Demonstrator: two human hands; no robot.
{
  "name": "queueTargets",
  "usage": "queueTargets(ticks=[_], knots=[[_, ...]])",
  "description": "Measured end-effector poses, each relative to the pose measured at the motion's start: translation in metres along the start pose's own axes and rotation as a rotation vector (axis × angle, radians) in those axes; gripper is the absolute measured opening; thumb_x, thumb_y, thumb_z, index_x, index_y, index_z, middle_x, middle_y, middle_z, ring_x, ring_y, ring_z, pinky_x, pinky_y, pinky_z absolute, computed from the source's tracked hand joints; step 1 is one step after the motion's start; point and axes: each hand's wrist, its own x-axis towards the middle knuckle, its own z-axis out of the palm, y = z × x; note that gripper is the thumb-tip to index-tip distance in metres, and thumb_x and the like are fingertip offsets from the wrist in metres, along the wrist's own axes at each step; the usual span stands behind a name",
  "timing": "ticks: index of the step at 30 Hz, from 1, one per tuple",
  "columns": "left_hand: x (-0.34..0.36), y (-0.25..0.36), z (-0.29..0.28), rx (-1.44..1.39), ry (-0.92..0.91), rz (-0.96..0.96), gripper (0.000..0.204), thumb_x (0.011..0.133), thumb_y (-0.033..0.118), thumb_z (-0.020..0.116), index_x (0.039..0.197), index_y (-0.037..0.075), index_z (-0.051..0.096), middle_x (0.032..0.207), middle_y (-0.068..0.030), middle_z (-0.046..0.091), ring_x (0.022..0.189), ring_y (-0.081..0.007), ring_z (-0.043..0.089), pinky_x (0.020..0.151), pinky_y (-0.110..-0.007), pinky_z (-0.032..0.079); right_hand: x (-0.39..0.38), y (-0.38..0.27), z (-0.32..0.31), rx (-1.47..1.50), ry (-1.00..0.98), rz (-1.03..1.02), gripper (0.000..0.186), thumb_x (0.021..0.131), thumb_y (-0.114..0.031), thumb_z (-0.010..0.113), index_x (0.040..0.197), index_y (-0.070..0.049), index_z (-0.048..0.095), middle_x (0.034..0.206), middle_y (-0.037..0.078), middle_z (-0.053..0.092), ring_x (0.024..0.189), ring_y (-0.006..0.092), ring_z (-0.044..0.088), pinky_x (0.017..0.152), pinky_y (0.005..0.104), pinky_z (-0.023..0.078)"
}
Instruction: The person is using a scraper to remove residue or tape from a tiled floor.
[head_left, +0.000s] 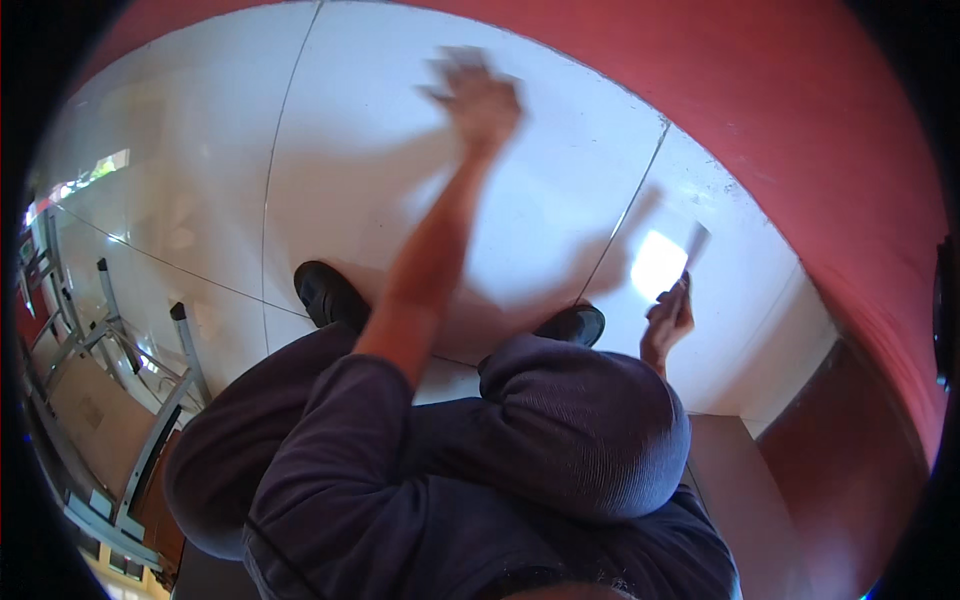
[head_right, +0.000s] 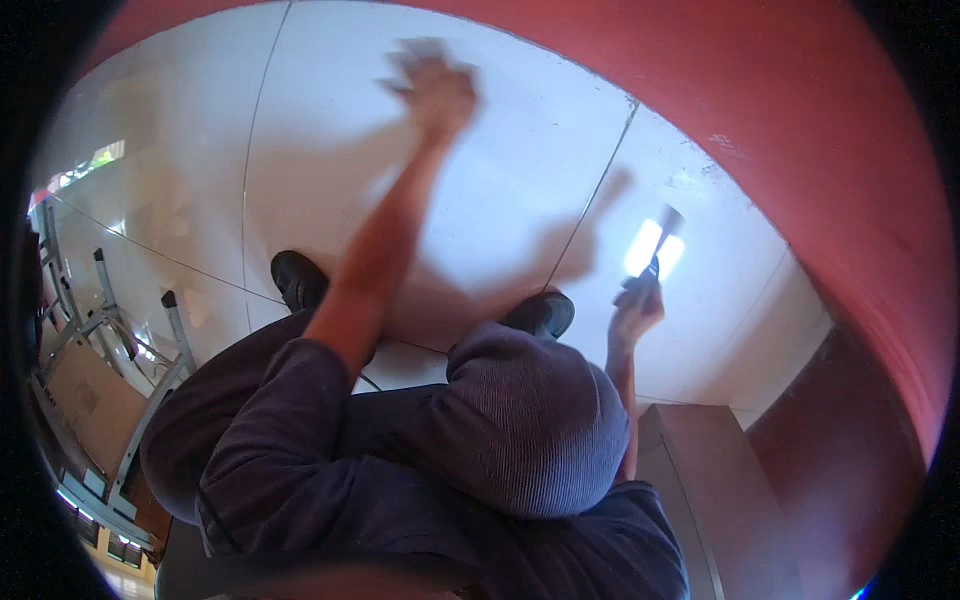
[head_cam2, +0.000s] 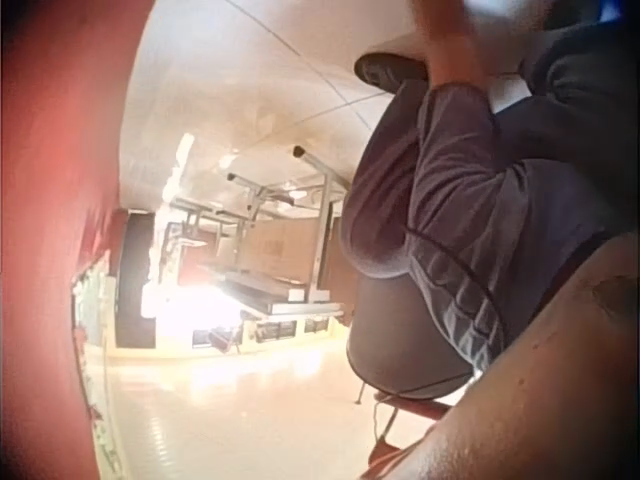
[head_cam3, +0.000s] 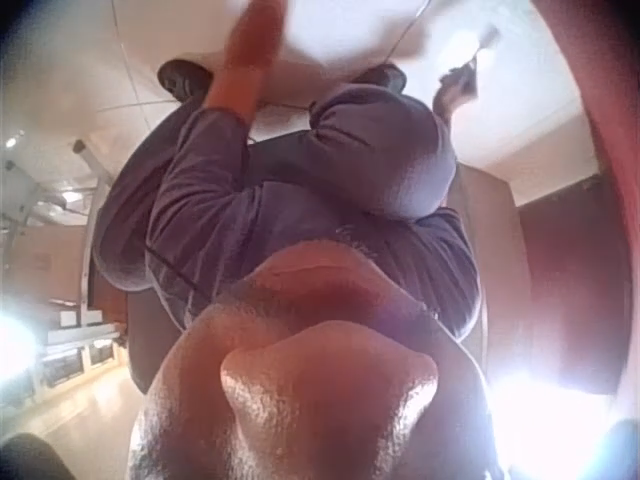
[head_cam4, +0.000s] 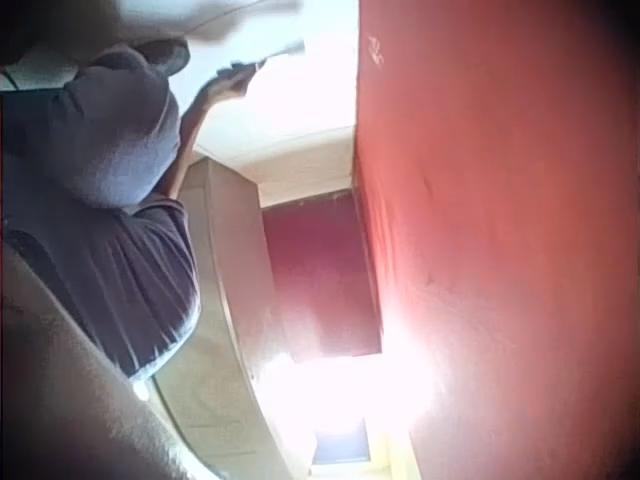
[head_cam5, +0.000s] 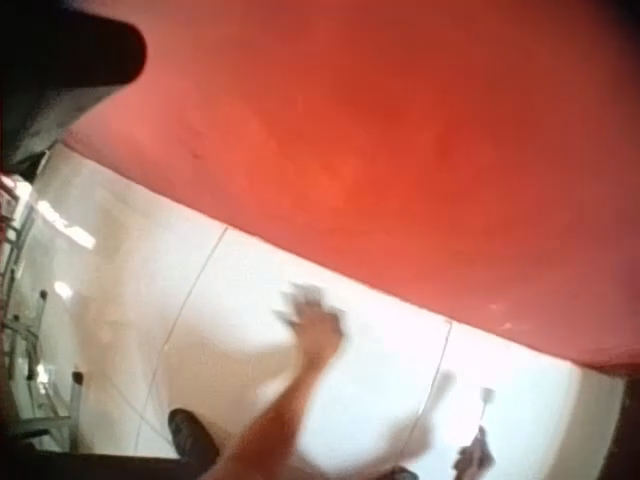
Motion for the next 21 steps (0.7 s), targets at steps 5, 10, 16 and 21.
queueTargets(ticks=[5, 10, 16, 21], knots=[[-0.063, 0.125, -0.044, -0.326, -0.296, 0.91, 0.063, 0.087, 0.049, 0.053, 0.138, 0.016, 0.04, 0.145, -0.0095, 0.034, 0.136, -0.025, 0.028, 0.106, -0.061, 0.018, 0.015, 0.06, -0.057, 0.141, 0.336, 0.013, 0.045, 0.095, -0.028, 0.053, 0.129, 0.001, 0.048, 0.067, -0.002, 0.047, 0.047, 0.0014, 0.036, 0.039, 0.0161, 0.028], [-0.003, -0.016, -0.033, -0.373, -0.034, 0.321, 0.055, 0.08, 0.037, 0.061, 0.118, -0.002, 0.053, 0.115, -0.023, 0.055, 0.112, -0.0396, 0.048, 0.099, -0.053, 0.032, 0.023, 0.109, -0.079, 0.261, 0.393, 0.029, 0.043, 0.095, -0.028, 0.051, 0.125, 0.002, 0.05, 0.07, -0.003, 0.048, 0.054, 0.0025, 0.04, 0.045, 0.0178, 0.029], [-0.008, -0.123, -0.015, -0.008, -0.09, -0.16, 0.08, 0.089, 0.054, 0.04, 0.143, -0.002, 0.021, 0.15, -0.0256, 0.013, 0.135, -0.0505, 0.012, 0.102, -0.07, 0.01, 0.032, 0.116, -0.085, 0.211, 0.33, 0.023, 0.046, 0.095, -0.028, 0.051, 0.125, 0.007, 0.049, 0.076, -0.001, 0.054, 0.059, 0.0036, 0.043, 0.048, 0.0186, 0.031], [-0.077, 0.074, -0.016, -0.109, -0.127, 0.347, 0.068, 0.085, 0.049, 0.051, 0.132, 0.001, 0.044, 0.141, -0.0204, 0.037, 0.134, -0.0393, 0.025, 0.102, -0.067, 0.017, 0.03, 0.115, -0.079, 0.197, 0.357, 0.018, 0.045, 0.094, -0.024, 0.051, 0.128, 0.006, 0.047, 0.073, -0.004, 0.051, 0.06, 0.0028, 0.042, 0.049, 0.0181, 0.03]])
